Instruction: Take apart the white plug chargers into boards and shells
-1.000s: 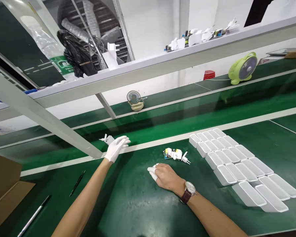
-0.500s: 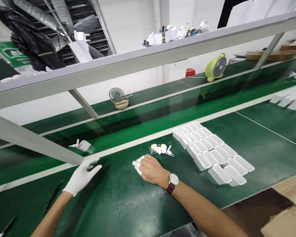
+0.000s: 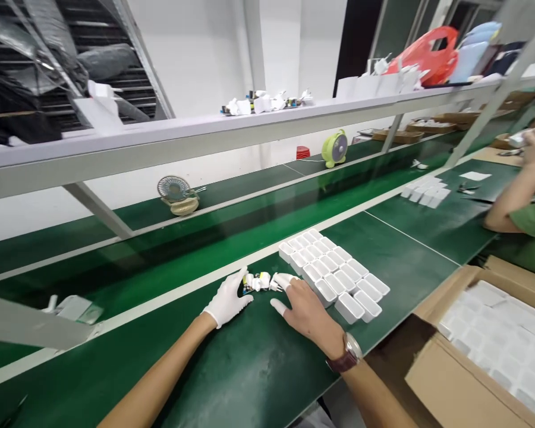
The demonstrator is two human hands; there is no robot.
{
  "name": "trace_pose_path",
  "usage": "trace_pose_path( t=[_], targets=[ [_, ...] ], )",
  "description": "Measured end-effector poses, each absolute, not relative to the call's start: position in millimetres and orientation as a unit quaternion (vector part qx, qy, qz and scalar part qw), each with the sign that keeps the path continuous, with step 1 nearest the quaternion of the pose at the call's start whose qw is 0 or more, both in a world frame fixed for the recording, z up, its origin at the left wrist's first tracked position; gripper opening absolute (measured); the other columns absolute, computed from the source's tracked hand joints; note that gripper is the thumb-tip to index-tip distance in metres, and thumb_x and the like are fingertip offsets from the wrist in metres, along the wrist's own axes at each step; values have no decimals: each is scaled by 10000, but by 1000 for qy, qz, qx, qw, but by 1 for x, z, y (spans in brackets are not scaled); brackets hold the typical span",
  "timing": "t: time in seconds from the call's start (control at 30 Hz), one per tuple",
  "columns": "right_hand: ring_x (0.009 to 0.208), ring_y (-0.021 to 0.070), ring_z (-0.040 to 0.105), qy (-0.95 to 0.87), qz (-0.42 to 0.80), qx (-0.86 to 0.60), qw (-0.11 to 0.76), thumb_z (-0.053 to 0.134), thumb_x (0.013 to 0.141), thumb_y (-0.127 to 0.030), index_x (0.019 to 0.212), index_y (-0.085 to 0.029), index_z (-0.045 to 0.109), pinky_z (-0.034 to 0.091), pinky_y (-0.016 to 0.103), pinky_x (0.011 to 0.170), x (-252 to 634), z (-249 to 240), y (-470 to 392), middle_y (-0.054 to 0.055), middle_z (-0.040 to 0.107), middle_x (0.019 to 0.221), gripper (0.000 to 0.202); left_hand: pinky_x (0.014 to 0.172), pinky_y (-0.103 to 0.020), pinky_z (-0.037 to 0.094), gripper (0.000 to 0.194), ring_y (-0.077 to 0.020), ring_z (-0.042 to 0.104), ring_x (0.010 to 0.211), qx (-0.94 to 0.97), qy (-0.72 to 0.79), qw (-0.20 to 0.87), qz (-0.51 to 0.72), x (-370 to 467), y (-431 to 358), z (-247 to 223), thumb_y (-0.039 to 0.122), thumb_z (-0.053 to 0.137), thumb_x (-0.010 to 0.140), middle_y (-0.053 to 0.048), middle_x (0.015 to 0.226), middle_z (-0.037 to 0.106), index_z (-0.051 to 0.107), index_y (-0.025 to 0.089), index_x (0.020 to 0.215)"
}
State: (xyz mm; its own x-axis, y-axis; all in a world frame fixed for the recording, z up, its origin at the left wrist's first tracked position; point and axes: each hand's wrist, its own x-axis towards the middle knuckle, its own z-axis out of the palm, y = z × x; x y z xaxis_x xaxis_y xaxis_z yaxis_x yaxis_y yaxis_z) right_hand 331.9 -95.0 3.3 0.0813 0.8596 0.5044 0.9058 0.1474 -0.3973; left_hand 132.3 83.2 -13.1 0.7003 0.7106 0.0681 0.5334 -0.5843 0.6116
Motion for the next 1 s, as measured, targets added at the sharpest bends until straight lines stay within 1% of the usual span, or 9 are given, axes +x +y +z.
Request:
trace_pose_path(
  t=[0.07, 0.17, 0.23, 0.3, 0.5, 0.57, 0.73, 0.9, 1.0],
  targets=[
    [978, 302, 643, -639, -87, -689, 332, 537, 982, -293, 1321, -192, 519, 566, 458, 816, 350, 4, -127, 137, 659, 1054, 354, 1133, -535, 383, 684, -381, 512, 1328, 876, 347, 294, 159, 141, 90, -17, 253, 683, 763, -171, 1365, 584, 503, 195, 1421],
    [774, 275, 617, -566, -159, -750, 302, 495, 968, -258, 1055, -188, 615, 524, 394, 657, 382, 3, -178, 109, 633, 844, 164, 1068, -491, 458, 667, -320, 606, 1207, 858, 359, 325, 174, 144, 95, -22, 307, 661, 802, -142, 1308, 617, 465, 202, 1431],
    [696, 248, 592, -533, -176, -784, 265, 472, 939, -213, 933, -205, 594, 482, 360, 592, 400, 1, -207, 93, 622, 804, 123, 1016, -450, 502, 699, -275, 650, 1103, 841, 374, 345, 184, 142, 93, -25, 348, 672, 802, -104, 1260, 644, 431, 216, 1445],
    [647, 217, 580, -520, -173, -803, 233, 451, 910, -174, 907, -216, 563, 458, 332, 557, 409, -3, -227, 82, 634, 829, 120, 1000, -438, 514, 728, -262, 657, 1057, 839, 377, 342, 191, 140, 87, -27, 364, 691, 788, -84, 1224, 657, 419, 219, 1447],
    [561, 199, 559, -532, -195, -808, 160, 415, 812, -121, 727, -255, 428, 408, 320, 493, 402, -24, -225, 36, 580, 693, 159, 1113, -480, 421, 587, -334, 546, 1255, 864, 354, 214, 289, 146, 68, -32, 326, 700, 763, -134, 1279, 604, 550, 200, 1317],
    [552, 209, 564, -544, -206, -802, 138, 409, 786, -110, 696, -263, 398, 410, 331, 488, 402, -29, -222, 32, 557, 653, 178, 1113, -470, 427, 560, -325, 554, 1248, 841, 370, 223, 325, 146, 68, -28, 339, 688, 782, -132, 1284, 608, 549, 198, 1306],
    [551, 210, 578, -570, -173, -782, 182, 416, 800, -114, 722, -261, 475, 418, 325, 467, 398, -24, -233, 38, 579, 658, 177, 1023, -428, 511, 582, -283, 638, 1136, 785, 434, 309, 316, 125, 65, -12, 399, 670, 810, -92, 1275, 635, 519, 221, 1343],
    [647, 203, 622, -633, -63, -700, 324, 469, 937, -169, 1053, -257, 624, 488, 321, 530, 365, -2, -217, 65, 686, 829, 212, 1065, -474, 471, 598, -304, 617, 1168, 872, 362, 272, 185, 95, 49, -19, 299, 721, 740, -90, 1250, 656, 577, 241, 1318],
    [715, 227, 629, -683, -46, -632, 363, 480, 948, -140, 1174, -233, 628, 522, 353, 602, 338, 6, -177, 68, 670, 791, 285, 1131, -545, 391, 824, -354, 502, 1324, 878, 358, 281, 148, 81, 43, -17, 321, 796, 675, -116, 1405, 570, 489, 261, 1437]
  ],
)
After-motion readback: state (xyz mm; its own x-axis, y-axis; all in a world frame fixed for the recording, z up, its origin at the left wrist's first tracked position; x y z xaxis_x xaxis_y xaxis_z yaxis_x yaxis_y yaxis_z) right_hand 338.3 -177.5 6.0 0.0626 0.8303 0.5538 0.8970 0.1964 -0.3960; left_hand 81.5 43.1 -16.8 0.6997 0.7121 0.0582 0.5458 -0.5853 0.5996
